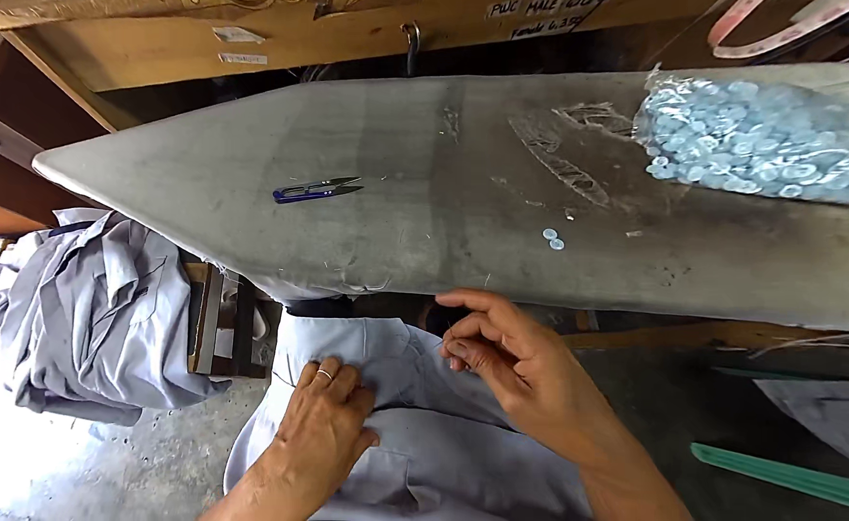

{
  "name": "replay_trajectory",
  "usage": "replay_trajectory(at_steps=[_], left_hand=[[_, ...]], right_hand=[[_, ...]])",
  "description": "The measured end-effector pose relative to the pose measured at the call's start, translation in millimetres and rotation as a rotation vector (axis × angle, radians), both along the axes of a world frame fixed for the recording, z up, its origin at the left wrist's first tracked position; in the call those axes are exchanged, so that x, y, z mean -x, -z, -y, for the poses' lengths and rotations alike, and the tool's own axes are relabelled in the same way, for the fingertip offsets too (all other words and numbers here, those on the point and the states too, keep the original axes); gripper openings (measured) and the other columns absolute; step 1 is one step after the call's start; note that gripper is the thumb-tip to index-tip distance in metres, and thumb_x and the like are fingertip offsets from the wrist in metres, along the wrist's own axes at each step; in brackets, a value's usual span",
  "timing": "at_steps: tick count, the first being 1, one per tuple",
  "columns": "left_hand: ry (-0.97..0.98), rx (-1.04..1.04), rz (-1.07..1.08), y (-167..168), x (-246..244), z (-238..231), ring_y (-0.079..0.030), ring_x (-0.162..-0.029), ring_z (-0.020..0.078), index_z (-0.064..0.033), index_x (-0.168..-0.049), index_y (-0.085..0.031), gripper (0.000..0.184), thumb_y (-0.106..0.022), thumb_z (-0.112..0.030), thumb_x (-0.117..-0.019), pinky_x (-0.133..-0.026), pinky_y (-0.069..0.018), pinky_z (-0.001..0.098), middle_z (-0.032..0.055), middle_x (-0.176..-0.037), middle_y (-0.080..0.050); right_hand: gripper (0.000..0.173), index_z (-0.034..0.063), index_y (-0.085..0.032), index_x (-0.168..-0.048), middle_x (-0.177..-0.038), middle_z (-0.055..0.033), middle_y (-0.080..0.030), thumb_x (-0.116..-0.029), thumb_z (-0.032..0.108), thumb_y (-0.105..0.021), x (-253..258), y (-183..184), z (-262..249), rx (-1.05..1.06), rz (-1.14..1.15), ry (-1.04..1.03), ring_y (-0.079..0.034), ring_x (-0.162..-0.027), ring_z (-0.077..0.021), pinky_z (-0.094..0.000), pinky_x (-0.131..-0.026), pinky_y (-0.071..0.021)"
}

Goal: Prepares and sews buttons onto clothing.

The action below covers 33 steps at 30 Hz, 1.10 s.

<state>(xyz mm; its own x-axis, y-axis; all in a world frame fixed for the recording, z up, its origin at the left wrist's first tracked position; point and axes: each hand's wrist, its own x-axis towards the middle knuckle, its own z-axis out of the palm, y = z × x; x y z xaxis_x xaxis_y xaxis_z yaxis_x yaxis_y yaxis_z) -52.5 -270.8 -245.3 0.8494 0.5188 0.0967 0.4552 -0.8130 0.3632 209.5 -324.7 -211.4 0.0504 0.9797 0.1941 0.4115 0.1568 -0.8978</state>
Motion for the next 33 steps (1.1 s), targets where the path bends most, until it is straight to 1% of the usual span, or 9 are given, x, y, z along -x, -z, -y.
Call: replay_trajectory(at_steps=[3, 5, 7, 9, 13, 16, 20, 23, 33], left_hand=[[0.024, 0.108, 0.044, -4.9, 5.4, -1.9, -0.065, -0.091, 0.0238, -0.0147, -0.086, -0.07, 0.025, -0.075, -0.039, -0.0856, -0.08, -0.0521, 0.0428, 0.0025, -0.089, -0.067], [0.017, 0.163, 0.03, -8.7, 9.5, -2.6, -0.066, -0.085, 0.0202, -0.0151, -0.089, -0.07, 0.029, -0.075, -0.043, -0.0859, -0.084, -0.0511, 0.0427, 0.0, -0.082, -0.068], [0.017, 0.189, -0.005, -10.5, 12.1, -1.6, -0.067, -0.085, 0.0196, -0.0155, -0.091, -0.073, 0.028, -0.073, -0.044, -0.0874, -0.087, -0.0505, 0.0435, -0.0006, -0.082, -0.069], [0.039, 0.271, 0.015, -13.5, 13.5, -3.2, -0.064, -0.085, 0.0199, -0.0146, -0.088, -0.074, 0.027, -0.07, -0.04, -0.0915, -0.088, -0.0477, 0.0436, 0.0003, -0.08, -0.066], [0.086, 0.455, 0.042, -21.7, 18.1, -11.0, -0.062, -0.092, 0.0169, -0.0134, -0.089, -0.074, 0.026, -0.066, -0.037, -0.0965, -0.097, -0.0425, 0.0421, -0.0001, -0.086, -0.066], [0.101, 0.489, 0.05, -23.1, 19.9, -14.0, -0.061, -0.092, 0.0168, -0.0122, -0.09, -0.074, 0.029, -0.063, -0.037, -0.0991, -0.099, -0.0414, 0.0413, 0.0008, -0.086, -0.066], [0.105, 0.512, 0.049, -24.1, 20.3, -16.2, -0.061, -0.091, 0.0162, -0.0116, -0.09, -0.073, 0.029, -0.062, -0.036, -0.0999, -0.099, -0.0407, 0.0408, 0.0012, -0.084, -0.065], [0.109, 0.517, 0.053, -24.0, 20.0, -17.6, -0.061, -0.091, 0.0164, -0.0111, -0.089, -0.072, 0.029, -0.062, -0.036, -0.0998, -0.098, -0.0407, 0.0407, 0.0014, -0.084, -0.064], [0.127, 0.542, 0.047, -25.2, 20.7, -19.7, -0.06, -0.091, 0.0159, -0.011, -0.09, -0.073, 0.029, -0.062, -0.036, -0.1002, -0.099, -0.04, 0.0405, 0.0018, -0.085, -0.064]], right_hand=[[0.014, 0.0047, -0.066, -0.111, -0.091, 0.0019, -0.073, -0.1017, 0.014, -0.061, -0.3, 6.2, -6.8, 0.01, -0.134, -0.05, -0.07, -0.077, -0.0054, -0.0197, -0.068, -0.0607], [0.014, 0.0055, -0.071, -0.104, -0.093, 0.0006, -0.072, -0.1022, 0.014, -0.061, 0.4, 13.8, -12.3, 0.066, -0.141, -0.163, -0.069, -0.079, -0.0035, -0.0185, -0.07, -0.0594], [0.016, 0.0087, -0.074, -0.104, -0.096, -0.0004, -0.069, -0.1014, 0.015, -0.059, 5.0, 20.2, -17.0, 0.164, -0.069, -0.287, -0.065, -0.083, -0.0022, -0.0167, -0.073, -0.0561], [0.017, 0.0115, -0.076, -0.102, -0.097, -0.0006, -0.068, -0.1004, 0.016, -0.06, 11.7, 26.1, -22.7, 0.241, 0.019, -0.401, -0.062, -0.086, -0.0026, -0.0179, -0.076, -0.0515], [0.015, 0.0097, -0.077, -0.099, -0.09, -0.0012, -0.072, -0.0982, 0.012, -0.062, 21.9, 33.0, -31.3, 0.327, 0.052, -0.6, -0.065, -0.081, -0.005, -0.0233, -0.074, -0.0533], [0.014, 0.0105, -0.078, -0.098, -0.092, -0.0015, -0.069, -0.0969, 0.013, -0.064, 23.2, 35.0, -35.4, 0.349, 0.057, -0.709, -0.063, -0.084, -0.006, -0.0238, -0.076, -0.0508], [0.014, 0.0081, -0.078, -0.095, -0.085, -0.0027, -0.068, -0.0956, 0.012, -0.065, 24.4, 39.4, -35.1, 0.35, 0.004, -0.786, -0.061, -0.079, -0.0058, -0.0232, -0.07, -0.049], [0.013, 0.0057, -0.078, -0.093, -0.083, -0.0019, -0.067, -0.0944, 0.008, -0.064, 23.5, 41.0, -34.2, 0.359, -0.1, -0.822, -0.06, -0.076, -0.003, -0.0195, -0.066, -0.0477], [0.013, 0.0049, -0.077, -0.092, -0.085, -0.0015, -0.067, -0.0938, 0.006, -0.063, 17.8, 43.2, -32.5, 0.318, -0.141, -0.852, -0.06, -0.078, -0.0021, -0.0178, -0.066, -0.0477]])
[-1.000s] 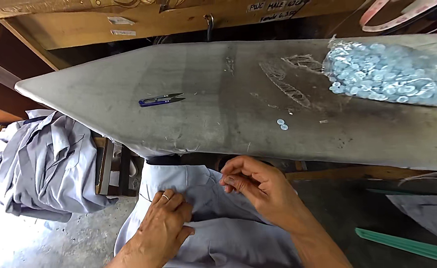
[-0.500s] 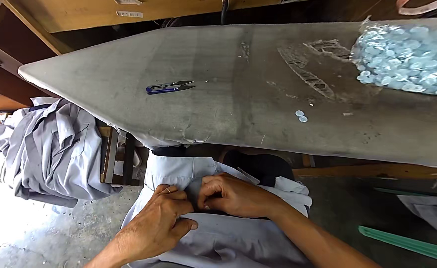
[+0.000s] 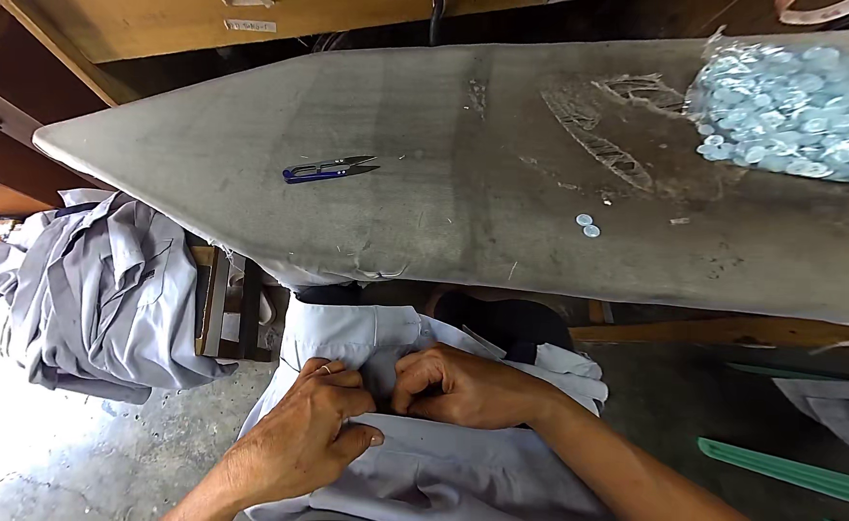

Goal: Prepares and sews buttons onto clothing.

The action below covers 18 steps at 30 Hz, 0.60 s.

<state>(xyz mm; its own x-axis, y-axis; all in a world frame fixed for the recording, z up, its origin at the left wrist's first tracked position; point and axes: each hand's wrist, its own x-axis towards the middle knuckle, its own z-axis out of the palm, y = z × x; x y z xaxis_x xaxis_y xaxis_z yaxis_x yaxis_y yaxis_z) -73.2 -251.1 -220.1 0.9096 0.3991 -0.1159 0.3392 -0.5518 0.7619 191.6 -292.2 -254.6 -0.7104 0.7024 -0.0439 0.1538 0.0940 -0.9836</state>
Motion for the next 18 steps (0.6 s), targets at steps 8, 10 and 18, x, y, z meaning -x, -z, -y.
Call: replay_trajectory(at_steps=[8, 10, 18], left_hand=[[-0.064, 0.022, 0.031, 2.5, -1.5, 0.7, -0.061, -0.091, 0.013, -0.0133, -0.093, -0.075, 0.025, -0.064, -0.035, -0.0991, -0.099, -0.041, 0.039, -0.0006, -0.085, -0.066], [-0.094, 0.061, 0.044, 1.7, -0.4, -0.7, -0.063, -0.093, 0.011, -0.0125, -0.094, -0.074, 0.024, -0.063, -0.033, -0.1003, -0.1, -0.0417, 0.0378, -0.001, -0.087, -0.068], [-0.14, 0.107, 0.05, -0.8, -0.5, -1.8, -0.064, -0.094, 0.0067, -0.0121, -0.095, -0.074, 0.021, -0.059, -0.026, -0.101, -0.101, -0.0434, 0.0354, -0.0038, -0.089, -0.07]], right_hand=[[0.011, 0.0039, -0.063, -0.108, -0.085, -0.0005, -0.068, -0.0977, 0.005, -0.06, 12.2, -13.3, 4.7, 0.158, -0.027, 0.047, -0.063, -0.075, -0.0023, -0.0192, -0.068, -0.0521], [0.015, 0.005, -0.063, -0.115, -0.095, -0.0016, -0.07, -0.1026, 0.01, -0.056, 9.9, -16.8, 9.3, 0.008, 0.025, 0.11, -0.066, -0.084, -0.0027, -0.0195, -0.077, -0.0531], [0.018, 0.0228, -0.076, -0.101, -0.11, -0.0036, -0.065, -0.1018, 0.03, -0.06, 23.3, -11.2, 43.6, -0.714, 0.299, 0.357, -0.057, -0.102, -0.0185, -0.0322, -0.088, -0.047]])
